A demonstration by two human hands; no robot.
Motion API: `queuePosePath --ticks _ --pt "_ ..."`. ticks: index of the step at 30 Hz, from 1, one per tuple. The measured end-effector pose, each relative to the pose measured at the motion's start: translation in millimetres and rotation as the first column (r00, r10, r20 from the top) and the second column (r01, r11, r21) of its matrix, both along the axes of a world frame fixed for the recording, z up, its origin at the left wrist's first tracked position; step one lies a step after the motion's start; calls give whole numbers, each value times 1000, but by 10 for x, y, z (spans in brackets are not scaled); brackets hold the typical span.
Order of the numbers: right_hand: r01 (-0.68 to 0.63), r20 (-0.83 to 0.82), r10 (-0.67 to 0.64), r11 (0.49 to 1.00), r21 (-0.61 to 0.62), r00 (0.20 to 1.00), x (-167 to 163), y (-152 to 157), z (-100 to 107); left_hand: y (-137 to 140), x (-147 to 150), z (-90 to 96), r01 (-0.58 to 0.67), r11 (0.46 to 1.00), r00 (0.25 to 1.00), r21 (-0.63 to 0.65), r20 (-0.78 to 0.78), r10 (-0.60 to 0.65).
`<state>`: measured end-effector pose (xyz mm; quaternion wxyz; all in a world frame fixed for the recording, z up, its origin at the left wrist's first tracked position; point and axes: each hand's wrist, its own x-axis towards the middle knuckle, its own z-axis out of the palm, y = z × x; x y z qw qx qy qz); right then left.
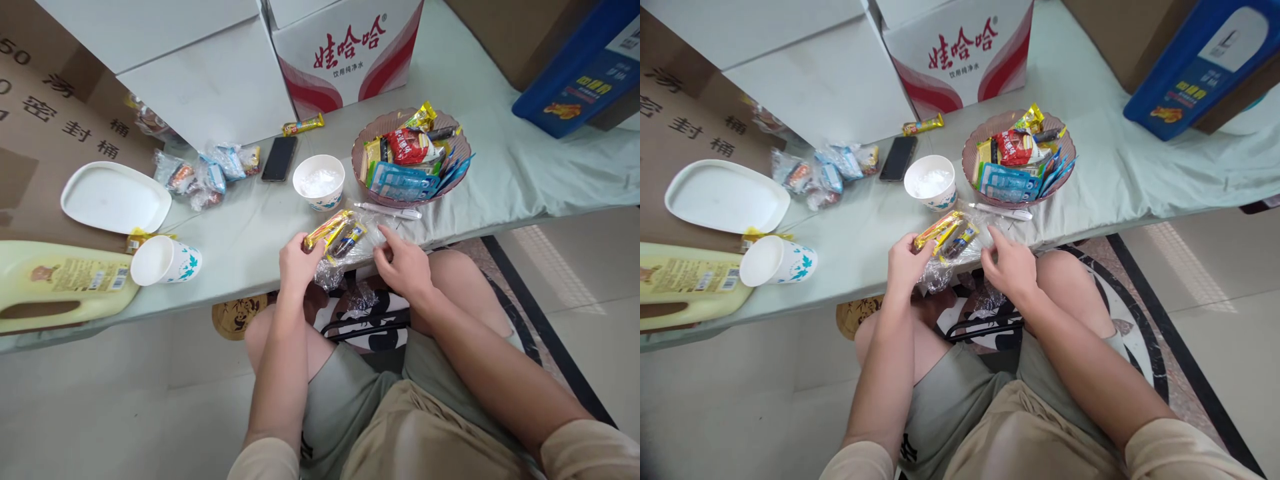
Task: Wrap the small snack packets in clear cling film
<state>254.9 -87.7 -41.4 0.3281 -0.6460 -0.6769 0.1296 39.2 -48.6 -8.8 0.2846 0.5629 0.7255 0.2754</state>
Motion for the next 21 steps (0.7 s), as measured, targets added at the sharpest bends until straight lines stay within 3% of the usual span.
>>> queuePosePath --ticks 3,6,9,14,21 --pt "11 -96 1 992 129 995 15 -37 43 -11 -25 -25 11 1000 995 14 94 -12" --pt "-173 -131 206 958 228 970 -68 -60 68 -44 32 -23 49 998 989 39 137 -54" --pt "-272 -226 292 955 116 930 -221 -22 70 -92 150 -4 116 992 986 43 114 -120" --pt "-138 -365 65 975 -177 929 -367 61 121 -159 275 20 186 982 975 32 119 -189" --pt "-54 -353 -30 973 -225 935 -347 85 148 -179 237 -8 250 966 919 74 295 -260"
